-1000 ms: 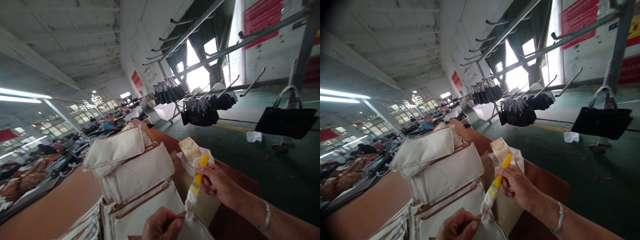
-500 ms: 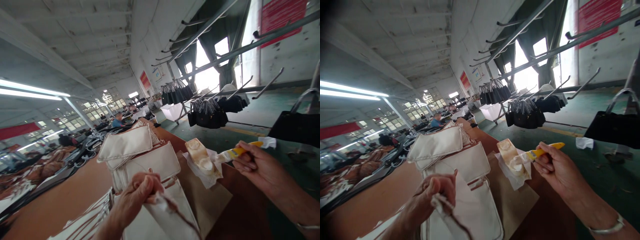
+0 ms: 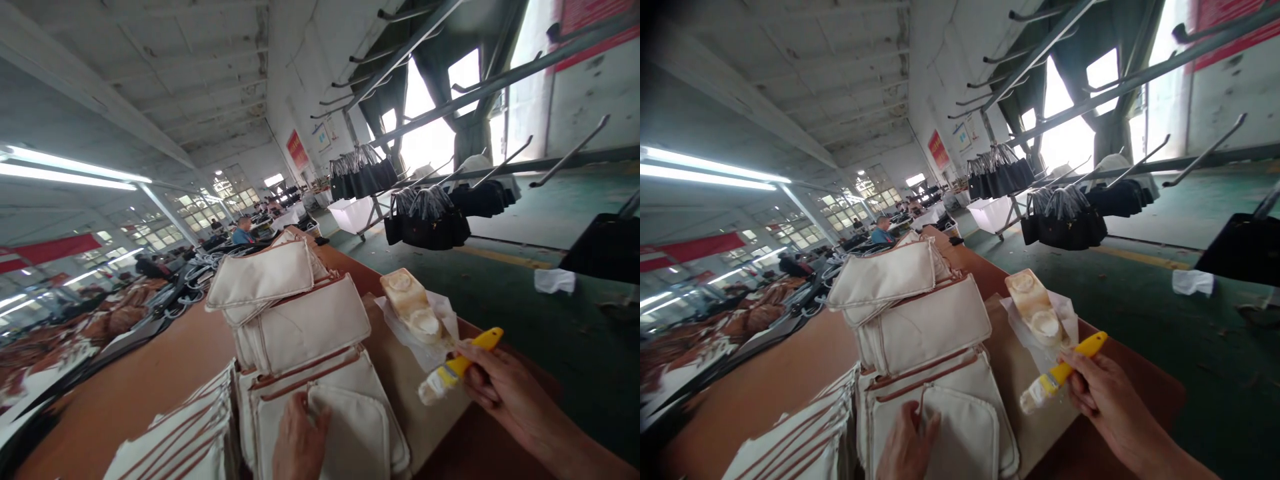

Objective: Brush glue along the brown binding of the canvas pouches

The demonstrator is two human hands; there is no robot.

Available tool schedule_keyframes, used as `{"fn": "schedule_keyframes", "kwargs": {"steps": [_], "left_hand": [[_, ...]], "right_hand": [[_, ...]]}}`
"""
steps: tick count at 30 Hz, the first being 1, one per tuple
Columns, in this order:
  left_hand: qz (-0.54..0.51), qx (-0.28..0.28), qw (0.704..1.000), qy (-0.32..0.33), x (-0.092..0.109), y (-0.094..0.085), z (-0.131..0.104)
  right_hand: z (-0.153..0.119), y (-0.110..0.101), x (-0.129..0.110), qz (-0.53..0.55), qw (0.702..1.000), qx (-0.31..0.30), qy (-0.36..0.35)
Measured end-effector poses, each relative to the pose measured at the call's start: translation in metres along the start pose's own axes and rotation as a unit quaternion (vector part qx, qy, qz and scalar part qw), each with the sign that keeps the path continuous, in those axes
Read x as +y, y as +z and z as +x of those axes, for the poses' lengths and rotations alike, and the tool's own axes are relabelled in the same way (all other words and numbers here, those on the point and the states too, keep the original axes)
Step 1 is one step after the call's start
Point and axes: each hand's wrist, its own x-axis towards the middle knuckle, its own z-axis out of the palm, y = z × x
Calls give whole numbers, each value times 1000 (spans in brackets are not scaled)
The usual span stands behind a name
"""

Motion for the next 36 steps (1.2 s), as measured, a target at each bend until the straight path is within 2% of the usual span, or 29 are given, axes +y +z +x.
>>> {"fn": "schedule_keyframes", "kwargs": {"steps": [3, 6, 8, 13, 17, 19, 21, 24, 27, 31, 34, 36], "left_hand": [[-10, 16, 997, -73, -11, 9, -11], [-63, 21, 994, -90, -13, 10, -5], [-103, 6, 990, -93, -10, 10, 2], [-206, -80, 975, -31, 5, 12, 6], [-334, -126, 933, 38, 26, 11, -11], [-377, -134, 915, 52, 37, 9, -19], [-388, -134, 910, 50, 46, 9, -22], [-412, -150, 898, 46, 52, 9, -25], [-422, -171, 889, 44, 55, 11, -30], [-411, -193, 890, 39, 61, 15, -39], [-394, -173, 902, 27, 66, 16, -43], [-375, -162, 913, 24, 66, 16, -43]], "right_hand": [[0, 9, 10, -35, 999, -4, 7], [4, 32, 19, -69, 998, -12, -9], [8, 53, 27, -91, 995, -34, -21], [18, 95, 40, -134, 987, -77, -47], [19, 111, 40, -181, 974, -110, -83], [19, 115, 39, -213, 963, -129, -106], [20, 115, 37, -244, 950, -135, -141], [26, 111, 29, -271, 935, -114, -197], [34, 102, 21, -283, 930, -92, -215], [34, 97, 23, -290, 933, -119, -178], [27, 98, 28, -283, 938, -169, -107], [24, 98, 25, -264, 945, -180, -63]]}}
